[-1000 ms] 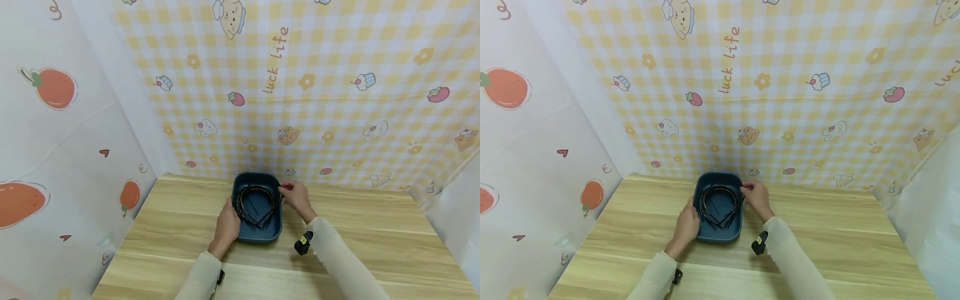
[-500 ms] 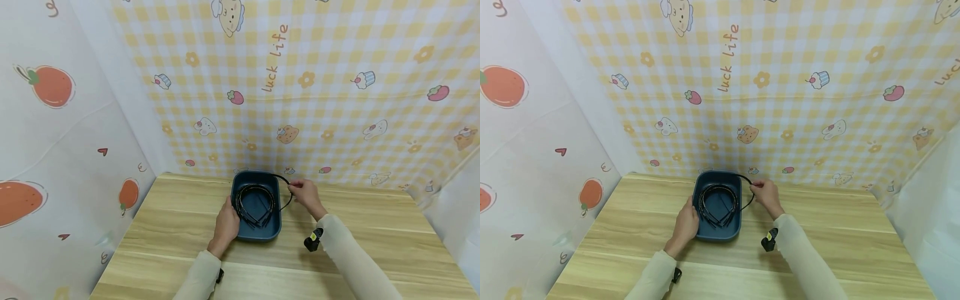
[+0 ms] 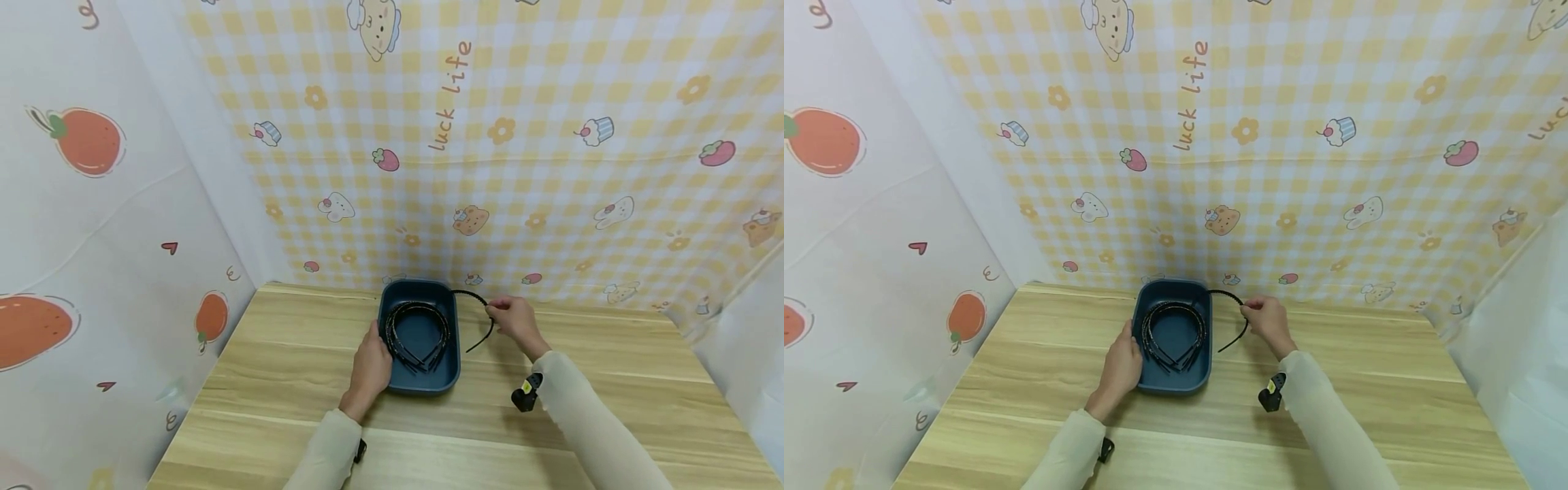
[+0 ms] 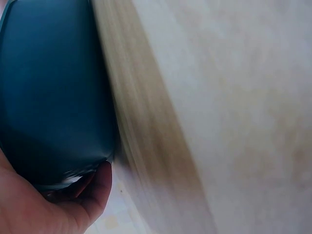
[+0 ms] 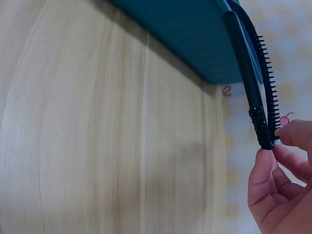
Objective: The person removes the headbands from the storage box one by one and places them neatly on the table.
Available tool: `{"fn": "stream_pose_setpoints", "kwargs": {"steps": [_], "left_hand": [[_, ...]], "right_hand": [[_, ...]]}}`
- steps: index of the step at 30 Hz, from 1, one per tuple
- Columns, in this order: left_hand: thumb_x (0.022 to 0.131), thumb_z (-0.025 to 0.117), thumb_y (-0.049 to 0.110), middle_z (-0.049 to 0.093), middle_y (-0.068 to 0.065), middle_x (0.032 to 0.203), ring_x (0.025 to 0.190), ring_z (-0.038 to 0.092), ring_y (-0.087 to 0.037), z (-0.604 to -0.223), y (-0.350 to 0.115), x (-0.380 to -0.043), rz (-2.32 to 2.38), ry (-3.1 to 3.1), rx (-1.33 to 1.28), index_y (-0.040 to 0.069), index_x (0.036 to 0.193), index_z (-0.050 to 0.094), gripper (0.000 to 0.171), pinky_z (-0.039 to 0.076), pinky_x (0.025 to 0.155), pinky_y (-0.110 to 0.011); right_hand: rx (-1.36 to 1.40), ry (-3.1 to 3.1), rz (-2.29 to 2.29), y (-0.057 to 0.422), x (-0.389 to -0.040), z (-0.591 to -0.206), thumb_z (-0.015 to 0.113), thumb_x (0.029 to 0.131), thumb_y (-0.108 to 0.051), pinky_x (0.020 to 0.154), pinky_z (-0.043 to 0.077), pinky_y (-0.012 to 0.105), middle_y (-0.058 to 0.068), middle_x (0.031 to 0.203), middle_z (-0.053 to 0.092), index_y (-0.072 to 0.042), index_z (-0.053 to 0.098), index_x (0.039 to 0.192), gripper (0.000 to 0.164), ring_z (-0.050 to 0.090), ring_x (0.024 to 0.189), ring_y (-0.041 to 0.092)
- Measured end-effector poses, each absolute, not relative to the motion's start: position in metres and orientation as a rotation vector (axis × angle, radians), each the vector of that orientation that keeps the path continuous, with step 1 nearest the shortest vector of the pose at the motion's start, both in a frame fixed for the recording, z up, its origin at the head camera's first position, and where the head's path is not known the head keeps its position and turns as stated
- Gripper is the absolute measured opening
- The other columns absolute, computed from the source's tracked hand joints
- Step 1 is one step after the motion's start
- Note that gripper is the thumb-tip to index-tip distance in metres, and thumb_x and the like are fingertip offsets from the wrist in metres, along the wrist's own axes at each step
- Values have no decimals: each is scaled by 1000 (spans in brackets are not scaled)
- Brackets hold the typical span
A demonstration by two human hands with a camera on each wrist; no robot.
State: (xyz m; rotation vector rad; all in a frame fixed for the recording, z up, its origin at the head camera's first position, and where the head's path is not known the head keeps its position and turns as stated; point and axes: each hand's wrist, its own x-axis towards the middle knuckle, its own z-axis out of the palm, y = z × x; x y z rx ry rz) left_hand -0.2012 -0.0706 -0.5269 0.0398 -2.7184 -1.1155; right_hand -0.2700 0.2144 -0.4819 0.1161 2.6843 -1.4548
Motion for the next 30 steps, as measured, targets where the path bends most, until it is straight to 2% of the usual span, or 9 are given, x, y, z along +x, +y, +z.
{"fn": "stream_pose_setpoints", "kwargs": {"steps": [7, 15, 30], "left_hand": [[93, 35, 6, 50, -21, 123, 104, 53, -33, -526, -70, -201, -1103, -2720, 40, -3, 137, 31, 46, 44, 84, -42], [93, 35, 6, 50, -20, 124, 105, 53, -33, -526, -71, -200, -1110, -2719, 36, -4, 137, 30, 46, 44, 84, -42], [93, 36, 6, 50, -21, 124, 105, 54, -32, -525, -71, -200, -1121, -2722, 38, -5, 137, 30, 45, 45, 84, -42]], "right_hand": [[128, 2708, -1453, 225, -272, -485, 56, 88, -21, 58, 52, 29, 19, 99, 63, 0, 63, 108, 29, 59, 75, 18], [132, 2692, -1455, 233, -269, -484, 55, 90, -20, 59, 52, 29, 19, 100, 61, 1, 61, 110, 30, 58, 77, 21], [219, 2681, -1445, 246, -270, -494, 54, 90, -23, 68, 52, 37, 14, 97, 61, 1, 61, 110, 32, 57, 79, 18]]}}
